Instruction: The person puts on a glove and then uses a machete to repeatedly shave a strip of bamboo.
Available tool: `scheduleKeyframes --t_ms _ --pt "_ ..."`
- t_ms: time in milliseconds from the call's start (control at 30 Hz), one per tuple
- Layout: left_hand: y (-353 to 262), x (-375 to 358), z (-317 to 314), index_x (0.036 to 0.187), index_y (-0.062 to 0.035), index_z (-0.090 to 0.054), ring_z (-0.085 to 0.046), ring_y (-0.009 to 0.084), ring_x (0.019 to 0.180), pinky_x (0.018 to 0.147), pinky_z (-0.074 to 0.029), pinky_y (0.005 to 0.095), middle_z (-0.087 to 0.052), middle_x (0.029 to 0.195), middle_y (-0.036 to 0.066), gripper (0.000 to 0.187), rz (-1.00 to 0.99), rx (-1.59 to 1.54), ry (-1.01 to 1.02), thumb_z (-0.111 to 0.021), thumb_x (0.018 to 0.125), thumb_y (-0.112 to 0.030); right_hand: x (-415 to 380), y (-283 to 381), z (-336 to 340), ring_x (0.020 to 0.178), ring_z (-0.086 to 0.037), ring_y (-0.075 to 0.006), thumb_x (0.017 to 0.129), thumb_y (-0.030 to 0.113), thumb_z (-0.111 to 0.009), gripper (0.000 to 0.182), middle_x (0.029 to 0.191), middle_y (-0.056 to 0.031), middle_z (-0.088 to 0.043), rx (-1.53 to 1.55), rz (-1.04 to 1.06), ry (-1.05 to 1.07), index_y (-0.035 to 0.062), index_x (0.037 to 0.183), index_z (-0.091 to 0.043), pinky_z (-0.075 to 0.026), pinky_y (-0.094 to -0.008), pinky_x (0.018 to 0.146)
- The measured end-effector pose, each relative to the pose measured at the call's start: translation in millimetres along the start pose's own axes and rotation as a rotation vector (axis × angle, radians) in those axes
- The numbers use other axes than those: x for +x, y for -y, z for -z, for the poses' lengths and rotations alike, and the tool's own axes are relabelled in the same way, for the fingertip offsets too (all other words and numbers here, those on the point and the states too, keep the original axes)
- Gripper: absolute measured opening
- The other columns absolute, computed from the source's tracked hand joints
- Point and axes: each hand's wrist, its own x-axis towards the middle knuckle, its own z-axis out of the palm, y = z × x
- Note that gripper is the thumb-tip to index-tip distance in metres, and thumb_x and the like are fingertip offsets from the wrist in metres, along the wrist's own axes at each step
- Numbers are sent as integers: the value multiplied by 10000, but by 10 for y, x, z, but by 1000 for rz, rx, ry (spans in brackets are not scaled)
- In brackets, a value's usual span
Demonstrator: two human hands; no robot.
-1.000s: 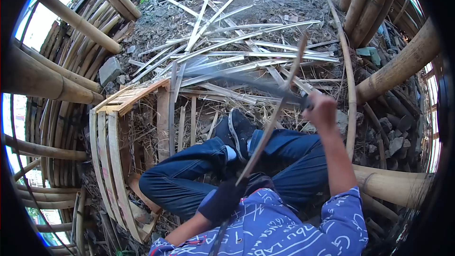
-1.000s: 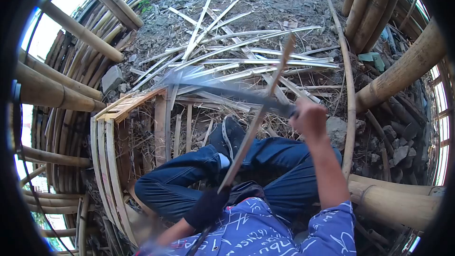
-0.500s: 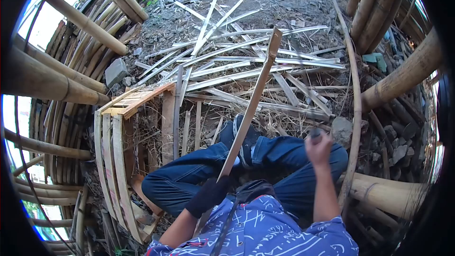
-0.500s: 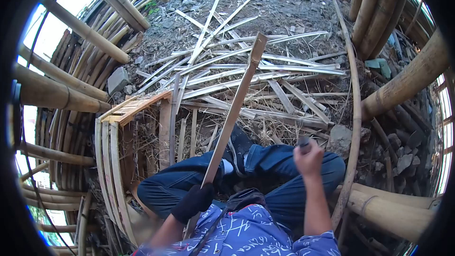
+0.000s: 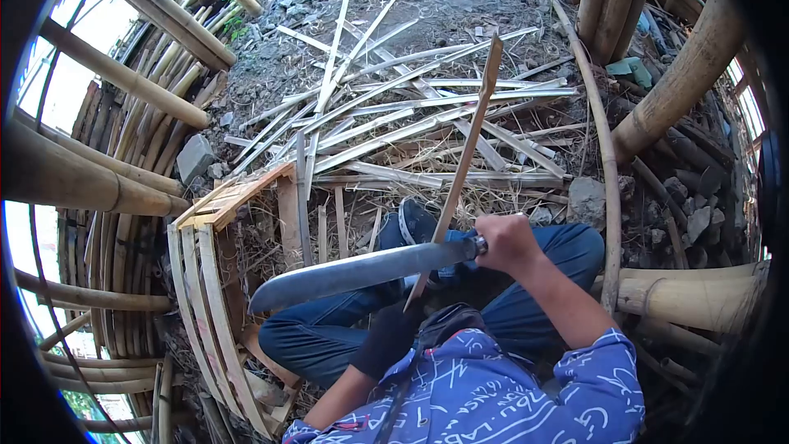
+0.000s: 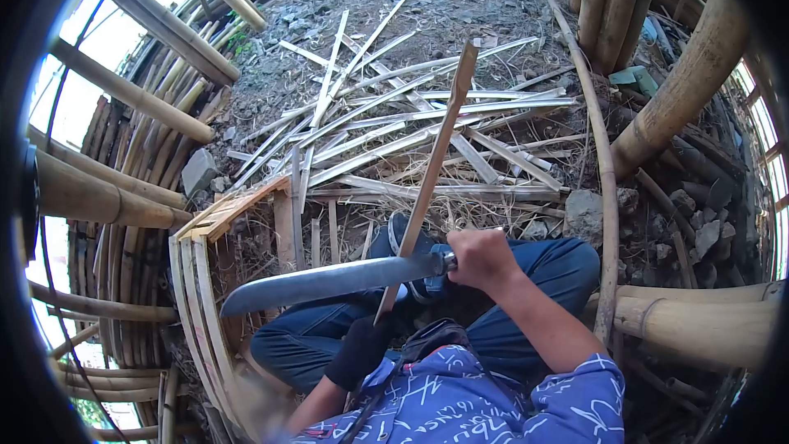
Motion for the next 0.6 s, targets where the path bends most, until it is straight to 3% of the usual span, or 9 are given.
scheduleKeyframes --t_ms 100,200,300,400,467,500,600 --pt "-70 -28 -1 1018 28 -544 -589 386 625 542 -445 434 -569 717 224 178 -65 -18 -48 -463 883 -56 99 -74 72 565 -600 -313 571 147 -671 178 601 -103 -567 -87 -26 -39 103 678 -535 -480 -409 522" --pt "-222 -61 50 1010 28 -542 -584 378 631 555 -437 433 -554 698 224 176 -23 60 0 -444 901 -69 187 -247 117 573 -606 -315 563 116 -663 169 596 -107 -573 -128 -75 -98 99 679 -541 -492 -405 539" --pt "-299 -194 52 1029 27 -529 -578 368 636 546 -422 431 -538 674 215 185 118 -114 64 -437 909 -79 315 -583 267 597 -621 -323 556 100 -664 171 610 -123 -593 -248 -239 -132 93 695 -563 -506 -412 564" --pt "-252 -219 -5 949 9 -511 -561 377 603 482 -387 449 -540 670 223 112 48 -29 24 -457 889 -68 448 -787 344 620 -632 -331 557 97 -665 182 636 -136 -615 -302 -257 -190 83 721 -588 -513 -430 590" --pt "-142 -222 12 1039 36 -514 -562 380 635 556 -418 445 -535 704 216 207 -43 28 90 -463 889 -97 488 -814 382 644 -648 -344 647 129 -638 131 656 -165 -636 -394 -245 -142 75 765 -620 -526 -442 606" --pt "-129 -249 29 1039 36 -514 -562 380 635 556 -418 445 -535 704 216 207 -50 27 99 -463 889 -97 493 -950 328 662 -653 -347 662 143 -645 127 668 -157 -643 -425 -340 -120 85 774 -627 -527 -449 626" --pt "-113 -369 47 1044 45 -509 -554 399 625 553 -423 466 -537 722 229 239 -160 244 53 -502 828 -56 531 -1090 386 686 -658 -346 672 148 -639 128 692 -161 -652 -420 -330 -152 85 784 -633 -531 -451 648"
